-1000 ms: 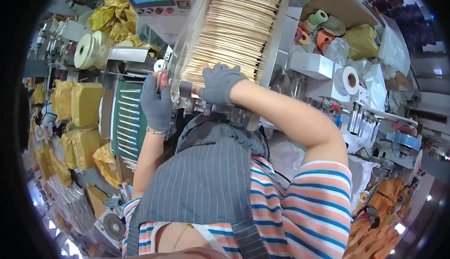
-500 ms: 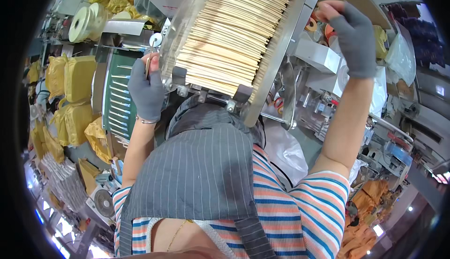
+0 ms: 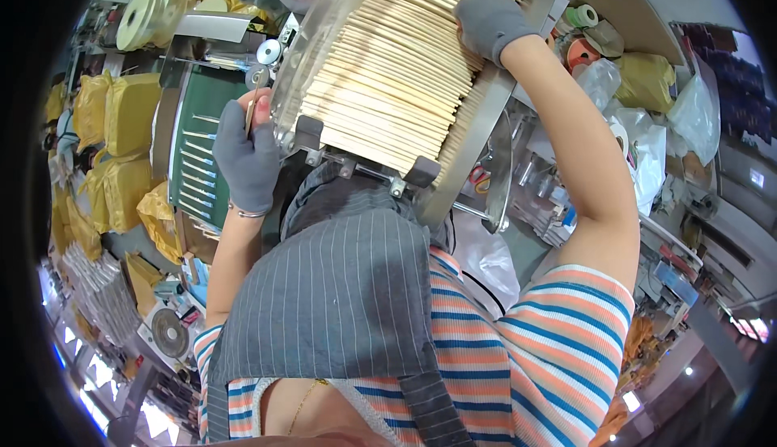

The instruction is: Sorting and packaging bulk disposable chopsticks into plastic bags, sealing boxes, and feeding an automated packaging machine.

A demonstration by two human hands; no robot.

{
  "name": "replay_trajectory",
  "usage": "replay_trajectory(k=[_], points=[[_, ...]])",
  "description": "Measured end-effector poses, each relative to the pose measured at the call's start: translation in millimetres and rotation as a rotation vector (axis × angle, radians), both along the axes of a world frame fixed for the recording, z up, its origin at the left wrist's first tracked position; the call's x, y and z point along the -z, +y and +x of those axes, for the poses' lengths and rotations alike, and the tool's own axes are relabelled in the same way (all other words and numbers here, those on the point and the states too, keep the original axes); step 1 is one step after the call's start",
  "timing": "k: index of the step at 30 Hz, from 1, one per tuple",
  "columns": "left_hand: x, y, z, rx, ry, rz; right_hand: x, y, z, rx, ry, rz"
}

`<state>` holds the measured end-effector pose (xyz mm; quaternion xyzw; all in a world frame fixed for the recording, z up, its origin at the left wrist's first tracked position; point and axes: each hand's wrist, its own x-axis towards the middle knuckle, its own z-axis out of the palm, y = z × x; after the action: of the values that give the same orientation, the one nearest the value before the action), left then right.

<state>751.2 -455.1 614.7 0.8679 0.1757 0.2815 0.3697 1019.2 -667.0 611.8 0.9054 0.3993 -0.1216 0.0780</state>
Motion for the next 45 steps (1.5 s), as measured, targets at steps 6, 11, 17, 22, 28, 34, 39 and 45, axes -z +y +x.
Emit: replay_trajectory(k=[6, 11, 17, 22, 28, 34, 39, 45], points=[[-0.9, 0.1, 1.1, 0.0, 0.014, 0.009, 10.8, 2.0, 7.3, -0.006, -0.037, -0.052], [2.2, 0.6, 2.8, 0.009, -0.03, 0.031, 6.1, 13.1, 4.6, -0.046, -0.023, -0.174], [0.2, 0.0, 2.1, -0.008, -0.008, 0.043, 8.3, 18.1, -3.8, -0.048, -0.048, -0.19], [2.2, 0.9, 0.4, -0.003, -0.047, 0.032, 10.8, 17.9, 2.7, 0.005, 0.034, -0.167], [3.2, 0.6, 0.1, -0.012, -0.013, 0.018, 23.4, 15.0, 6.7, -0.033, -0.033, -0.179], [7.3, 2.1, 1.9, -0.018, -0.056, 0.037, 24.4, 22.8, 6.0, -0.018, -0.052, -0.18], [5.8, 2.8, 1.9, -0.028, -0.027, 0.048, 28.9, 20.9, 10.8, -0.016, -0.053, -0.09], [7.7, 1.6, 6.7, 0.033, -0.086, 0.047, 7.3, -7.5, 62.4, 0.235, 0.692, -0.052]])
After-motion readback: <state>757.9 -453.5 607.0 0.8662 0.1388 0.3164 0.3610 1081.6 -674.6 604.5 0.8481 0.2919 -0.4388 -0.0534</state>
